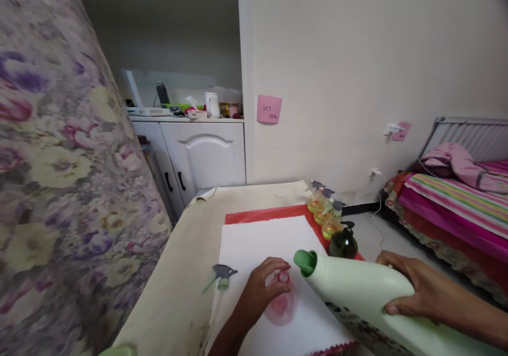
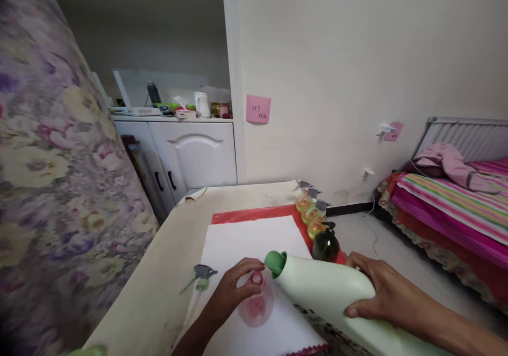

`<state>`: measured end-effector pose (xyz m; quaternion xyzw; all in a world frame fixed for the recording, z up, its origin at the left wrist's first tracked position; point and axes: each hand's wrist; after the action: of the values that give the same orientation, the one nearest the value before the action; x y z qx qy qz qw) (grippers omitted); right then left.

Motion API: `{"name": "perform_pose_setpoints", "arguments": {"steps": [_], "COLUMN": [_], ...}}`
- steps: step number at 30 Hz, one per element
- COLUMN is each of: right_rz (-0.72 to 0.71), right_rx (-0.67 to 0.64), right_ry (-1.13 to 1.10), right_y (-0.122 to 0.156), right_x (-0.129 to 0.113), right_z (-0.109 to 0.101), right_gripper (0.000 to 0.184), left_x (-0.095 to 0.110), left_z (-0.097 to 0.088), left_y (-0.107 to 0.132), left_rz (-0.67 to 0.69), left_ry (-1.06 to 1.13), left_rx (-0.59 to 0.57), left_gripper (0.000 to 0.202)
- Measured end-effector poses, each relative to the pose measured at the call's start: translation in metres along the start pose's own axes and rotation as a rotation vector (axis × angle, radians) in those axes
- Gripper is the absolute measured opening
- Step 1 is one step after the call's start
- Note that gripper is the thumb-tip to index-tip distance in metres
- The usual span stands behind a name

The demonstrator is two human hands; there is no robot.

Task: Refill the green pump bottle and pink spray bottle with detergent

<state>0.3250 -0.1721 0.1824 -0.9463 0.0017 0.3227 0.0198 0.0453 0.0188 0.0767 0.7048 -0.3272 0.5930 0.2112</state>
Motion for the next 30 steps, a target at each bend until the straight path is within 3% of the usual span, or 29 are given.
{"name": "perform_pose_setpoints", "arguments": {"steps": [6, 11, 23, 30], "right_rz": [-0.019, -0.06, -0.028, -0.05], "right_rx": [-0.06, -0.137, -0.224, -0.252], "right_ry": [-0.073, -0.165, -0.065, -0.028], "right_y": [-0.005, -0.013, -0.026, -0.032], "right_x": [-0.011, -0.023, -0.023, -0.023], "right_z": [-0.002, -0.006, -0.006, -0.008], "right_gripper": [0.067, 0.065, 0.07, 0.064], "left_x": [-0.004, -0.006, -0.006, -0.008], "left_z": [0.004, 0.006, 0.006, 0.005], "left_y": [-0.001, -0.002, -0.004, -0.005], "left_rz": [-0.03, -0.05, -0.06, -0.031], "left_ry": [0.044, 0.081, 0.166, 0.145], "left_rx": [0.037, 0.035, -0.004, 0.014], "left_gripper": [0.022, 0.02, 0.015, 0.015]}}
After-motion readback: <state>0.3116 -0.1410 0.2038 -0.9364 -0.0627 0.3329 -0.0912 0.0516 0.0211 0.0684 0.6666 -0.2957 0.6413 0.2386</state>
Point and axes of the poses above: each hand's wrist, its own y-axis away from the middle knuckle, its own z-axis out of the palm, x = y × z, and after that the axes turned 11 degrees about -z, right-handed
